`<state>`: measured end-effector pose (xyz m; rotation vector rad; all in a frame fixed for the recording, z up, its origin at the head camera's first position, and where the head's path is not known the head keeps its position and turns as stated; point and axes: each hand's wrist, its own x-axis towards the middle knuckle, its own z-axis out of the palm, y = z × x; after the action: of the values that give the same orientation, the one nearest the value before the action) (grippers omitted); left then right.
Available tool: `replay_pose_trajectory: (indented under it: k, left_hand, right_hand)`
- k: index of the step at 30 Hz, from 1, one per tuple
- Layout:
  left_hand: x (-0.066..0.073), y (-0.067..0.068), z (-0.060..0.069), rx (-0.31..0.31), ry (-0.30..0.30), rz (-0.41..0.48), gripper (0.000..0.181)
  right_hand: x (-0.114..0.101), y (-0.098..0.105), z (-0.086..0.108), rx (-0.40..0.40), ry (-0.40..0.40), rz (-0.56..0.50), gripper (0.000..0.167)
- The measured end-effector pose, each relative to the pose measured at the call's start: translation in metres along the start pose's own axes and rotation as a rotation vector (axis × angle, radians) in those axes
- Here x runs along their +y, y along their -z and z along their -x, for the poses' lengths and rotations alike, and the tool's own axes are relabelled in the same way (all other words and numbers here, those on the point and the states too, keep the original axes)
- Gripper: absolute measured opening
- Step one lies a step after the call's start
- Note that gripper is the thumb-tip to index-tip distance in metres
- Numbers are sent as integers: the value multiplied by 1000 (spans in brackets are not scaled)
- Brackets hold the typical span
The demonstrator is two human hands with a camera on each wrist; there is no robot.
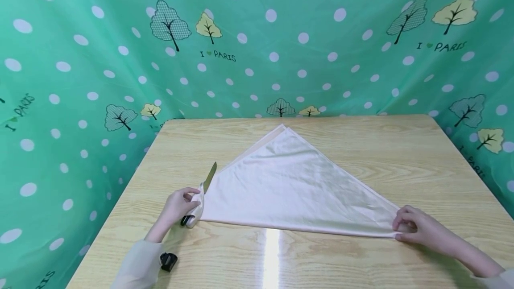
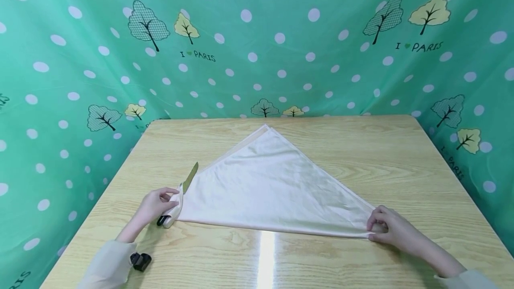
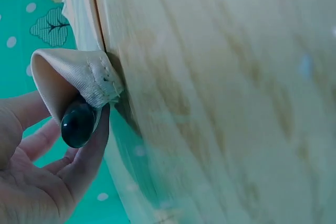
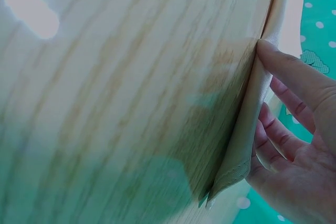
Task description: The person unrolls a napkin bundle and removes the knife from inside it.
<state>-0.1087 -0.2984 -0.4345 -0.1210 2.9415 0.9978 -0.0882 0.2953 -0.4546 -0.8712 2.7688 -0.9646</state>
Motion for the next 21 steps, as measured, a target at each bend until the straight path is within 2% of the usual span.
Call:
replay_pose_trajectory:
  k: [3, 9, 13, 18, 21]
  left_hand:
    - [-1, 2, 1, 8, 19, -16, 28]
    - [-7, 4, 2, 8, 0, -15, 25]
    - [-10, 8, 5, -29, -23, 13, 24]
    - [-10, 18, 12, -59, -75, 21, 23]
    - [-8, 23, 17, -71, -133, 39, 24]
  right_hand:
    - [-1, 0, -1, -1, -2, -4, 19]
    - [-1, 1, -3, -19, -6, 2, 18]
    - [-1, 0, -3, -35, -39, 6, 17]
    - [-1, 2, -2, -47, -77, 13, 18]
    - [-1, 4, -2, -56, -101, 28, 19]
